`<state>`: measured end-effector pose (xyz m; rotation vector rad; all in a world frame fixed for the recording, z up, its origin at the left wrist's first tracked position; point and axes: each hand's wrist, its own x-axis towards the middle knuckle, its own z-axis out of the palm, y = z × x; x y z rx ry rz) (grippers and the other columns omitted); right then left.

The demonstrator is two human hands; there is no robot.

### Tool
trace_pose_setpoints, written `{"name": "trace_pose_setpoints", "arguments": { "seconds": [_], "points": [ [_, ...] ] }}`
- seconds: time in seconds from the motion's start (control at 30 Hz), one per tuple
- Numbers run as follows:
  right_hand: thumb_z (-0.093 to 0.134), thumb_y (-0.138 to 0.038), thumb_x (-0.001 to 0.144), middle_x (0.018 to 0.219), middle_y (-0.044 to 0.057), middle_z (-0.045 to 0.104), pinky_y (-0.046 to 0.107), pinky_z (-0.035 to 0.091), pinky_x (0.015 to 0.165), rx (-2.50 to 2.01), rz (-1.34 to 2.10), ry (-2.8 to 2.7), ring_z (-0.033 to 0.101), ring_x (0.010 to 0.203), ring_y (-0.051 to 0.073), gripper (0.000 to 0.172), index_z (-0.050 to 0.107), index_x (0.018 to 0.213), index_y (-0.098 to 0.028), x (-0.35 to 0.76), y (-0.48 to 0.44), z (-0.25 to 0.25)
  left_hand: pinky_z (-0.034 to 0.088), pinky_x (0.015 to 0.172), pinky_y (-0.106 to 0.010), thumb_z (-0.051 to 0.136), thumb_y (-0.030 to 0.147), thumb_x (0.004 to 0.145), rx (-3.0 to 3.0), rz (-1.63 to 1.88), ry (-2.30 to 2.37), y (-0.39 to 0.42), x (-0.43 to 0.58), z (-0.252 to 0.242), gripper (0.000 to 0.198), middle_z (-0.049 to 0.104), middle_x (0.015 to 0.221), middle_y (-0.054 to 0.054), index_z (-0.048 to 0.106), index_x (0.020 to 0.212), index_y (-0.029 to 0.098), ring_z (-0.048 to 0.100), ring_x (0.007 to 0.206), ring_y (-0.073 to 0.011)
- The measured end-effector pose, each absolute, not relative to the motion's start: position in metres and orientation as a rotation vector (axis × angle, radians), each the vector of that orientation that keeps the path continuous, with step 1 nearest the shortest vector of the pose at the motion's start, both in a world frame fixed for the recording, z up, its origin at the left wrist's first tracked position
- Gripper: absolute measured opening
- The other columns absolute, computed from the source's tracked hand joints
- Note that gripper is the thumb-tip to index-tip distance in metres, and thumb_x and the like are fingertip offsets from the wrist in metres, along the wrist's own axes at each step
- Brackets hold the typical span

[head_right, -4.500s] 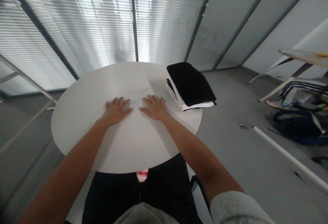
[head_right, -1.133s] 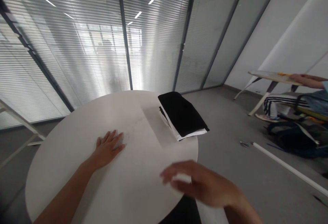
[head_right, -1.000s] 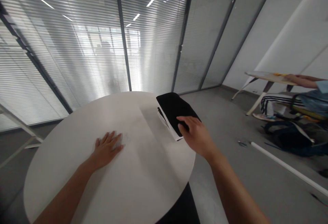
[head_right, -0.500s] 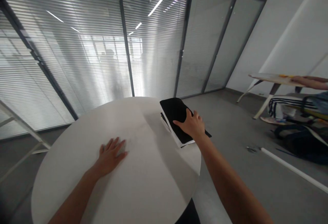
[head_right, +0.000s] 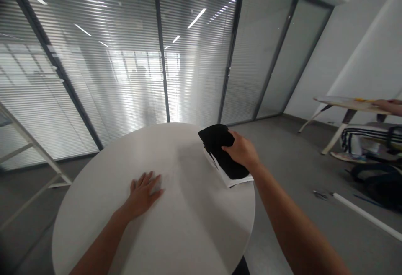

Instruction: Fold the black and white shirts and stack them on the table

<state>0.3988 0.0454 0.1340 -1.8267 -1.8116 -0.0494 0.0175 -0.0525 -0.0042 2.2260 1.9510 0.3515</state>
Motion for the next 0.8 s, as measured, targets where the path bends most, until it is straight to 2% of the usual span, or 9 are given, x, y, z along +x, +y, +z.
{"name": "trace_pose_setpoints", "arguments": {
  "seconds": [0.13,0.27,0.33,0.4,0.5,0.57,0.63,0.73,0.8],
  "points": [
    [0.075,-0.038,0.069,0.108,0.007,0.071,0.041,0.049,0.089,-1.602,0.202,-1.714,0.065,0.100,0.029,0.059,0.061,0.125,-0.023,0.379,0.032,0.146,0.014,0.110,-0.068,0.041,0.053,0.091,2.196,0.457,1.943,-0.051,0.016,-0.004,0.054,0.037,0.153,-0.011,0.053,0.138,0.030,0.024,0.144,-0.0378],
    [0.078,-0.041,0.066,0.107,0.006,0.071,0.041,0.051,0.089,-1.206,0.775,-1.471,0.066,0.097,0.026,0.059,0.063,0.119,-0.020,0.346,0.011,0.146,0.025,0.112,-0.055,0.041,0.043,0.092,1.990,0.886,1.731,-0.049,0.023,0.010,0.040,0.063,0.128,-0.010,0.067,0.117,0.025,0.048,0.129,-0.0275],
    [0.077,-0.041,0.068,0.109,0.006,0.071,0.040,0.051,0.088,-1.001,1.064,-1.340,0.066,0.096,0.026,0.055,0.063,0.118,-0.021,0.322,-0.002,0.139,0.036,0.108,-0.047,0.039,0.048,0.093,1.717,1.121,1.485,-0.050,0.033,0.022,0.045,0.064,0.124,-0.011,0.064,0.119,0.021,0.056,0.120,-0.0240],
    [0.076,-0.043,0.070,0.105,0.004,0.072,0.040,0.053,0.084,-0.861,1.327,-1.230,0.067,0.090,0.026,0.052,0.063,0.116,-0.022,0.294,-0.014,0.125,0.047,0.097,-0.045,0.034,0.057,0.093,1.388,1.217,1.224,-0.053,0.046,0.035,0.057,0.061,0.129,-0.013,0.052,0.134,0.021,0.060,0.115,-0.0243],
    [0.068,-0.052,0.077,0.099,0.005,0.072,0.042,0.053,0.082,-0.757,1.611,-1.181,0.068,0.086,0.026,0.049,0.062,0.115,-0.022,0.252,-0.025,0.096,0.054,0.086,-0.043,0.034,0.062,0.091,1.070,1.257,1.033,-0.059,0.061,0.047,0.065,0.058,0.134,-0.013,0.037,0.144,0.026,0.063,0.110,-0.0258],
    [0.067,-0.055,0.077,0.101,0.006,0.070,0.043,0.050,0.088,-0.793,1.607,-1.279,0.066,0.094,0.026,0.049,0.063,0.113,-0.021,0.232,-0.028,0.077,0.052,0.089,-0.041,0.046,0.059,0.088,1.003,1.362,1.071,-0.062,0.063,0.051,0.061,0.062,0.128,-0.012,0.047,0.137,0.022,0.064,0.109,-0.0254],
    [0.069,-0.054,0.075,0.111,0.008,0.066,0.044,0.045,0.096,-0.933,1.373,-1.398,0.061,0.104,0.026,0.051,0.062,0.113,-0.021,0.219,-0.029,0.066,0.051,0.092,-0.039,0.056,0.053,0.085,0.980,1.464,1.148,-0.064,0.060,0.055,0.055,0.066,0.122,-0.011,0.055,0.127,0.018,0.064,0.108,-0.0253],
    [0.067,-0.053,0.078,0.122,0.008,0.058,0.044,0.043,0.098,-1.028,1.087,-1.490,0.057,0.109,0.024,0.053,0.056,0.122,-0.025,0.212,-0.036,0.072,0.050,0.093,-0.040,0.057,0.053,0.085,0.985,1.548,1.303,-0.067,0.049,0.067,0.054,0.068,0.117,-0.010,0.057,0.126,0.018,0.065,0.105,-0.0255],
    [0.061,-0.051,0.084,0.121,0.007,0.059,0.042,0.045,0.095,-0.909,1.171,-1.579,0.057,0.109,0.023,0.051,0.051,0.128,-0.026,0.208,-0.045,0.086,0.049,0.095,-0.039,0.055,0.052,0.087,1.062,1.605,1.436,-0.068,0.044,0.077,0.052,0.067,0.118,-0.008,0.057,0.127,0.020,0.064,0.107,-0.0246]
  ]
}}
